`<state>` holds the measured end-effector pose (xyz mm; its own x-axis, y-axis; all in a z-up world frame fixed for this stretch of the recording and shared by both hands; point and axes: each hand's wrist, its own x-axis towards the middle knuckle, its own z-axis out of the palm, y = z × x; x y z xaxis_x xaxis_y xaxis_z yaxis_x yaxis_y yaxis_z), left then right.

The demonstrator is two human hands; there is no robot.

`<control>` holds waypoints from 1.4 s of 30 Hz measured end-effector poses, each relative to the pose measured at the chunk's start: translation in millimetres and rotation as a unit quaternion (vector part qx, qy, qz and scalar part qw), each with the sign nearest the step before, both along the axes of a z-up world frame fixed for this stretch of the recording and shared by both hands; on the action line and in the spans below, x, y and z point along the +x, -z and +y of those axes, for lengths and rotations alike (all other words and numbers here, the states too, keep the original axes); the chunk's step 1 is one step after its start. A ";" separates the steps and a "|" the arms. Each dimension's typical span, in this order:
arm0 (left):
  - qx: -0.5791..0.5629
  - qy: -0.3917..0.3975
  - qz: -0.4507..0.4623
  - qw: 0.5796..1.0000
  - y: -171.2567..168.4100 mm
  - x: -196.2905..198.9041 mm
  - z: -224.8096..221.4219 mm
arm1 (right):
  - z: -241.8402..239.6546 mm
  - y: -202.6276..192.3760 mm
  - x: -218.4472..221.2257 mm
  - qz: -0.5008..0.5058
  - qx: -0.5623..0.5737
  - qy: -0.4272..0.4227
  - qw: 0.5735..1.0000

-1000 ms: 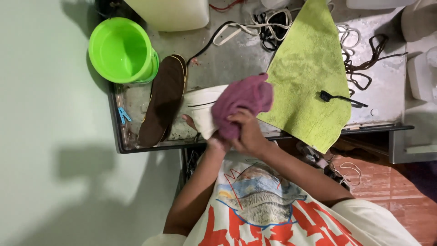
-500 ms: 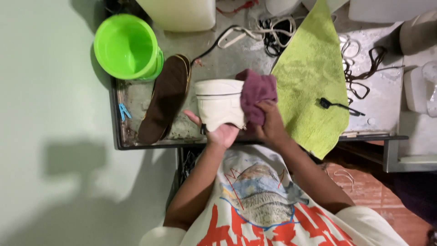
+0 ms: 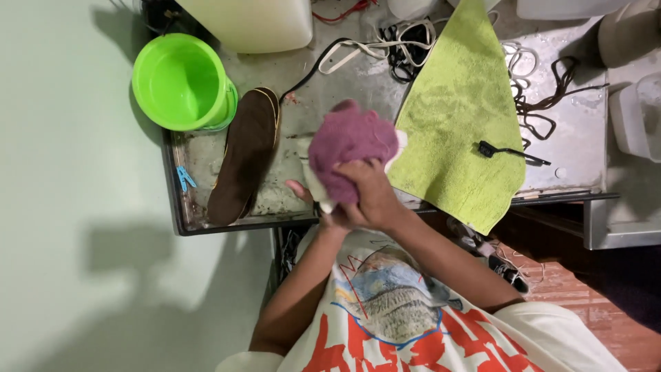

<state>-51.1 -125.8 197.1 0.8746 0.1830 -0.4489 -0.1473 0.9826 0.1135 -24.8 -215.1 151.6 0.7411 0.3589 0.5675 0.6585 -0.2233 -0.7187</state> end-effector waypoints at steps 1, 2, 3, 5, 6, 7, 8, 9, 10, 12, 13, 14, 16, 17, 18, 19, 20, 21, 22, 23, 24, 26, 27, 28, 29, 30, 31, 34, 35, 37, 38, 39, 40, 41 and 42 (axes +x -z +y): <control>0.003 0.001 -0.003 1.000 -0.6 2.8 1.8 | 1.4 11.7 8.1 0.013 0.035 0.006 0.999; 0.006 0.002 -0.006 1.000 -0.8 4.2 1.7 | -8.5 18.2 8.1 0.010 0.036 0.007 0.999; 0.007 0.000 -0.008 1.000 -1.9 4.7 2.7 | -19.6 24.6 6.7 0.082 -0.004 0.041 0.996; 0.010 -0.001 -0.010 1.000 -0.6 6.3 6.4 | -38.4 21.6 8.9 0.154 -0.043 0.074 0.984; 0.007 0.014 -0.013 1.000 2.5 4.6 7.6 | -46.6 12.3 12.4 0.131 -0.101 0.098 0.981; 0.003 0.028 -0.013 1.000 5.3 0.1 6.9 | -56.7 2.4 13.0 0.109 -0.160 0.121 0.974; 0.002 0.027 -0.010 1.000 8.0 -4.9 5.2 | -64.3 -0.2 14.3 0.111 -0.161 0.121 0.973; -0.002 0.028 -0.021 0.999 11.0 -4.7 5.0 | -71.0 -2.2 18.5 0.151 -0.160 0.157 0.963; -0.005 0.030 -0.032 0.999 13.0 -3.7 5.8 | -78.2 -4.7 23.0 0.190 -0.157 0.192 0.950; -0.011 0.036 -0.057 0.998 16.5 1.2 5.7 | -59.0 -24.3 17.5 0.230 -0.127 0.194 0.945; -0.015 0.041 -0.066 0.997 18.6 0.6 2.6 | -52.6 -34.1 11.3 0.273 -0.101 0.194 0.937; -0.020 0.045 -0.075 0.996 21.3 0.3 -1.0 | -37.2 -39.7 11.9 0.275 -0.100 0.198 0.936; -0.033 0.053 -0.090 0.994 26.2 -4.0 -9.0 | -7.4 -51.1 10.8 0.428 0.141 0.187 0.873; -0.037 0.056 -0.099 0.993 28.1 -5.1 -10.9 | -6.4 -31.5 4.6 0.428 0.142 0.188 0.872; -0.040 0.058 -0.109 0.992 29.4 -6.2 -12.4 | -5.0 -12.4 -1.8 0.251 0.114 0.113 0.955; -0.043 0.060 -0.121 0.990 31.4 -4.0 -12.3 | -1.9 7.3 -4.6 0.061 0.081 0.030 0.994; -0.046 0.062 -0.134 0.988 32.9 -1.9 -11.8 | 0.1 -16.5 -3.0 0.058 0.082 0.031 0.994; -0.050 0.063 -0.145 0.986 34.3 -1.7 -13.4 | 0.1 -40.7 -3.5 0.022 0.037 -0.004 0.999; -0.055 0.063 -0.156 0.984 36.1 -1.4 -14.6 | 0.6 -64.5 -4.0 -0.014 -0.009 -0.038 0.999; -0.061 0.062 -0.162 0.983 37.4 -5.2 -17.0 | 0.7 -81.8 -0.7 -0.010 -0.010 -0.039 0.999; -0.067 0.061 -0.169 0.981 38.3 -9.0 -19.1 | 1.1 -99.2 2.8 -0.056 -0.037 -0.062 0.996; -0.074 0.060 -0.188 0.977 39.5 -9.9 -19.0 | 5.6 -127.0 14.6 -0.105 -0.060 -0.087 0.989; -0.078 0.060 -0.199 0.975 40.0 -8.8 -19.7 | 7.3 -137.5 21.3 -0.145 -0.103 -0.083 0.981; -0.082 0.060 -0.210 0.972 40.3 -7.4 -20.4 | 9.0 -148.3 28.2 -0.184 -0.145 -0.079 0.969; -0.087 0.061 -0.223 0.969 40.3 -4.5 -21.0 | 3.7 -121.2 27.1 -0.187 -0.146 -0.079 0.968; -0.091 0.061 -0.235 0.966 40.4 -1.4 -21.3 | -1.5 -93.9 26.2 -0.185 -0.097 -0.065 0.976; -0.096 0.059 -0.244 0.963 40.3 -2.3 -21.6 | -6.5 -66.4 22.3 -0.180 -0.047 -0.053 0.981; -0.106 0.050 -0.276 0.954 41.1 0.6 -20.9 | -26.3 -16.1 18.3 -0.083 0.080 -0.048 0.992; -0.103 0.045 -0.275 0.955 27.9 4.5 -14.3 | -26.5 -8.3 15.9 -0.082 0.081 -0.054 0.992; 0.004 -0.002 -0.127 0.992 1.8 11.6 -1.5 | -27.6 7.7 10.1 -0.029 0.097 -0.056 0.993; 0.007 -0.004 -0.126 0.992 -9.0 12.2 6.7 | -26.5 11.8 14.0 -0.028 0.099 -0.059 0.993; 0.009 -0.013 -0.101 0.995 -20.2 12.7 14.6 | -25.9 15.6 16.9 -0.050 0.044 -0.024 0.997; 0.011 -0.022 -0.077 0.997 -31.4 13.4 22.1 | -25.6 19.4 19.9 -0.072 -0.011 0.012 0.997; 0.012 -0.022 -0.076 0.997 -28.0 10.0 26.0 | -33.5 17.8 19.8 -0.071 -0.011 0.012 0.997; 0.005 -0.024 -0.071 0.997 -24.3 6.6 30.0 | -41.1 16.5 19.8 -0.011 -0.046 0.031 0.998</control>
<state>-44.5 -95.7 221.4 0.9193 0.2291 -0.3199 -0.2085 0.9731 0.0976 -5.0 -256.2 135.0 0.7508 0.3650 0.5506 0.6572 -0.3281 -0.6786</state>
